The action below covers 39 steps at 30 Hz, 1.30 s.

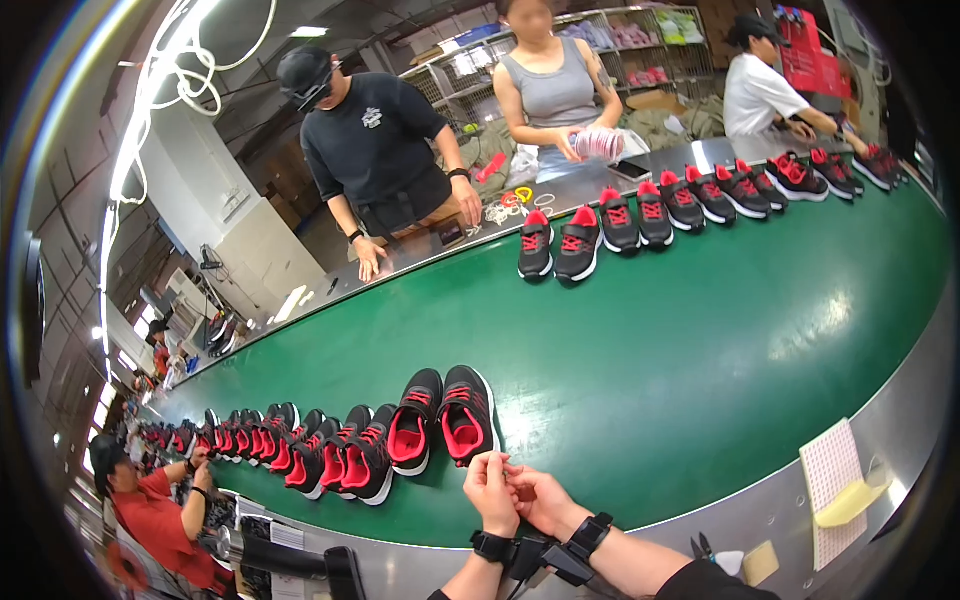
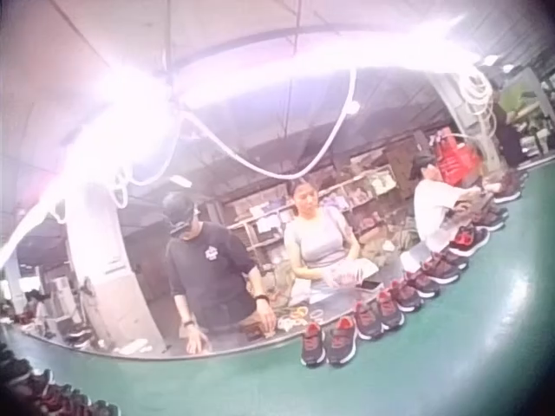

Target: Inspecting and organizing shoes on a conveyor belt in a shoe factory.

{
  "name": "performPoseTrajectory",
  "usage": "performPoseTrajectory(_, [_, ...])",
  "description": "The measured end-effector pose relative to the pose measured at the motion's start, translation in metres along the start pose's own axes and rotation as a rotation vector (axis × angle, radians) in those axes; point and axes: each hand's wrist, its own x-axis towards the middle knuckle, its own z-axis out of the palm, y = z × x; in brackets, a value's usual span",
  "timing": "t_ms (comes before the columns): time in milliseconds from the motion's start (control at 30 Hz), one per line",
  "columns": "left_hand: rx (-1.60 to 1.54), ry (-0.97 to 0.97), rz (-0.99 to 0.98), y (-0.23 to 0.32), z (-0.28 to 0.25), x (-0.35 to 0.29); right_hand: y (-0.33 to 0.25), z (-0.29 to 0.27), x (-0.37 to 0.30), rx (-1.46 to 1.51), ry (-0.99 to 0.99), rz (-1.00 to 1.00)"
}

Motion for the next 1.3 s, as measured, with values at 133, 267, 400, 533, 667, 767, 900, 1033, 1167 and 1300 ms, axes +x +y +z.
performPoseTrajectory(133, [0.156, -0.066, 0.103, 0.003, -0.01, -0.001, -0.002, 0.007, -0.006, 0.015, -0.025, 0.048])
performPoseTrajectory(267, [0.793, -0.05, 0.616, 0.034, -0.004, 0.007, -0.009, -0.006, -0.008, -0.004, 0.007, 0.062])
performPoseTrajectory(400, [1.542, 0.132, 0.571, 0.057, -0.027, 0.03, -0.011, -0.008, -0.006, 0.058, 0.012, 0.079])
performPoseTrajectory(533, [1.598, 0.022, 0.516, 0.045, -0.05, 0.045, -0.009, -0.015, -0.004, 0.054, 0.0, 0.116])
performPoseTrajectory(667, [1.698, -0.004, 0.504, 0.045, -0.047, 0.051, -0.007, -0.026, 0.005, 0.07, -0.038, 0.137])
performPoseTrajectory(767, [1.84, -0.129, 0.281, 0.059, -0.036, 0.064, -0.011, -0.025, 0.003, 0.042, -0.032, 0.145])
performPoseTrajectory(900, [1.866, -0.243, 0.191, 0.068, -0.037, 0.068, -0.012, -0.024, 0.004, 0.014, -0.016, 0.159])
performPoseTrajectory(1033, [1.927, -0.278, 0.438, 0.064, -0.037, 0.045, -0.014, -0.033, 0.003, 0.013, -0.021, 0.168])
performPoseTrajectory(1167, [1.86, -0.166, 0.379, 0.069, -0.047, 0.033, -0.016, -0.033, 0.002, 0.026, -0.015, 0.149])
performPoseTrajectory(1300, [1.814, -0.008, 0.472, 0.061, -0.059, 0.028, -0.018, -0.034, 0.003, 0.041, 0.006, 0.172])
